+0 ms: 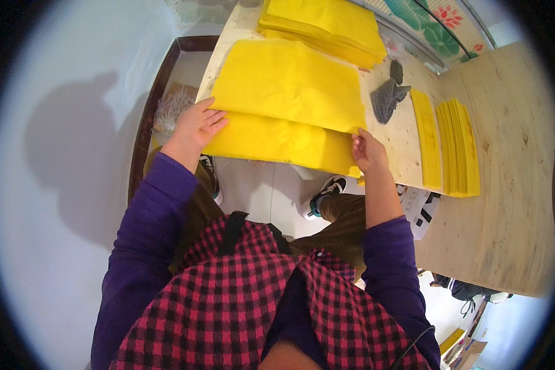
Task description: The person repeatedly folds large yellow sheets on a wooden table, pressing the creases and stacking the folded pieces. The person handles the sheets one at a time, aligning edges and smoothing folds before moving to the next sheet.
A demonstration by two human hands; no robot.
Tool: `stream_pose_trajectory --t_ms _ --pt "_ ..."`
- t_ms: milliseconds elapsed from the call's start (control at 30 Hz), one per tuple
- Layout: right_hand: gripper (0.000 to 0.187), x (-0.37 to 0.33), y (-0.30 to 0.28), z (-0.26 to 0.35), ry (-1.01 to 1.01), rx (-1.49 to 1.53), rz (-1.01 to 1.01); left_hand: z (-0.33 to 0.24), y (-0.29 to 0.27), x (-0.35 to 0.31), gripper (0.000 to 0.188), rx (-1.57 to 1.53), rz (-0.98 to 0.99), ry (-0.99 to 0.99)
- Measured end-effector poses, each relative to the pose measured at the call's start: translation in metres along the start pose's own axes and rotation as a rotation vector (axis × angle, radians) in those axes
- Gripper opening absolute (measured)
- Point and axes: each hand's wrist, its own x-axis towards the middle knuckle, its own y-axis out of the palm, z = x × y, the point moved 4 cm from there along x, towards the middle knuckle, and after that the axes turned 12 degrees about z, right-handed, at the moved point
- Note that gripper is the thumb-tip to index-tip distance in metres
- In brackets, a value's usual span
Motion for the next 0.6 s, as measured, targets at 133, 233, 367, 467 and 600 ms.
stream_pose_trajectory --t_ms 133,233,367,467,600 --pt "0.018 -0.007 -0.002 0.016 0.051 -0.229 0.049 -0.016 -0.004 0.008 0.037 0.124 0.063 -0.066" --pt "0.02 -0.012 -0.001 0.029 0.051 -0.445 0.066 -0.027 -0.003 0.016 0.034 0.224 0.098 -0.128" --pt "0.024 -0.006 0.0 0.043 0.045 -0.554 0.096 -0.039 0.003 0.036 0.036 0.338 0.182 -0.162" --pt "0.029 0.01 0.001 0.051 0.029 -0.551 0.103 -0.047 0.013 0.06 0.033 0.429 0.222 -0.132" --pt "0.027 0.037 0.004 0.063 -0.027 -0.612 0.031 -0.054 0.032 0.081 0.033 0.534 0.199 -0.038"
